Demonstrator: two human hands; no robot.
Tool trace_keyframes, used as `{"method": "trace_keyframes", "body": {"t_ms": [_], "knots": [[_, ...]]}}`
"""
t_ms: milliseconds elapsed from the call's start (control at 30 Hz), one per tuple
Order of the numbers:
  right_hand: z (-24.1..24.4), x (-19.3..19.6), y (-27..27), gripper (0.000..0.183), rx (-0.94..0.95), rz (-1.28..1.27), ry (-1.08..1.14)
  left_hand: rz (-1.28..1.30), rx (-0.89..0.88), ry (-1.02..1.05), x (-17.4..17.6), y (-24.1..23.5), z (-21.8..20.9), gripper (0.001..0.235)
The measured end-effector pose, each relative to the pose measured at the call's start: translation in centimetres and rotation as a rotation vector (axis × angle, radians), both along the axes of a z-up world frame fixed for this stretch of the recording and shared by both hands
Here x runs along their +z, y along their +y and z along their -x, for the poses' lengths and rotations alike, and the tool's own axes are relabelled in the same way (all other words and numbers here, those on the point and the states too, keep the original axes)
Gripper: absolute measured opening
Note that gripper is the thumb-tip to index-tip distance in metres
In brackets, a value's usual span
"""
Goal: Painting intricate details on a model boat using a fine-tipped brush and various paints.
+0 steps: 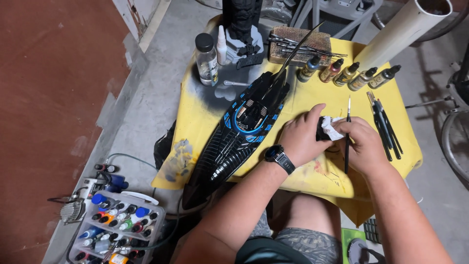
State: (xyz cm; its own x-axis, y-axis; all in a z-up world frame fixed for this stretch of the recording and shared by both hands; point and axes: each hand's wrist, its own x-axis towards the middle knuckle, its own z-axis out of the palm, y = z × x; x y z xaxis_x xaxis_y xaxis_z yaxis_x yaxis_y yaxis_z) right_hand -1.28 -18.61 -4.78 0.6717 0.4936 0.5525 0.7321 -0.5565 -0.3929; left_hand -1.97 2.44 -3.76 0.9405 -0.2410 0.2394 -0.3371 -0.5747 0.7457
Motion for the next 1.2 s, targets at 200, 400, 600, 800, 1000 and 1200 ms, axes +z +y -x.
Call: {"method": "trace_keyframes", "body": {"t_ms": [200,400,600,800,1000,1200], "knots": [[1.5,2.8,1.1,0.011,-0.057,-0.246,0.135,0.003,-0.021,0.066,0.4,0.3,0.3,0.096],[2.3,1.0,-0.2,0.023,-0.254,-1.075,0.445,0.000,-0.016,0.070,0.7,0.4,0.4,0.098],[5.5,4.7,2.3,0.031,-0.201,-1.653,0.639,-0.003,-0.095,0.078,3.7,1.1,2.2,0.100],[7.7,3.0,1.2,0.038,-0.105,-1.702,0.774,0.282,-0.103,-0.415,3.1,0.6,5.2,0.039],[10.2,1.8,2.4,0.043,-0.132,-1.644,0.827,0.674,-0.271,0.012,3.3,-0.5,6.7,0.030],[11.0,1.8,2.9,0.038,-0.185,-1.629,0.746,0.937,-0.220,0.382,2.6,-1.8,7.4,0.004]]}}
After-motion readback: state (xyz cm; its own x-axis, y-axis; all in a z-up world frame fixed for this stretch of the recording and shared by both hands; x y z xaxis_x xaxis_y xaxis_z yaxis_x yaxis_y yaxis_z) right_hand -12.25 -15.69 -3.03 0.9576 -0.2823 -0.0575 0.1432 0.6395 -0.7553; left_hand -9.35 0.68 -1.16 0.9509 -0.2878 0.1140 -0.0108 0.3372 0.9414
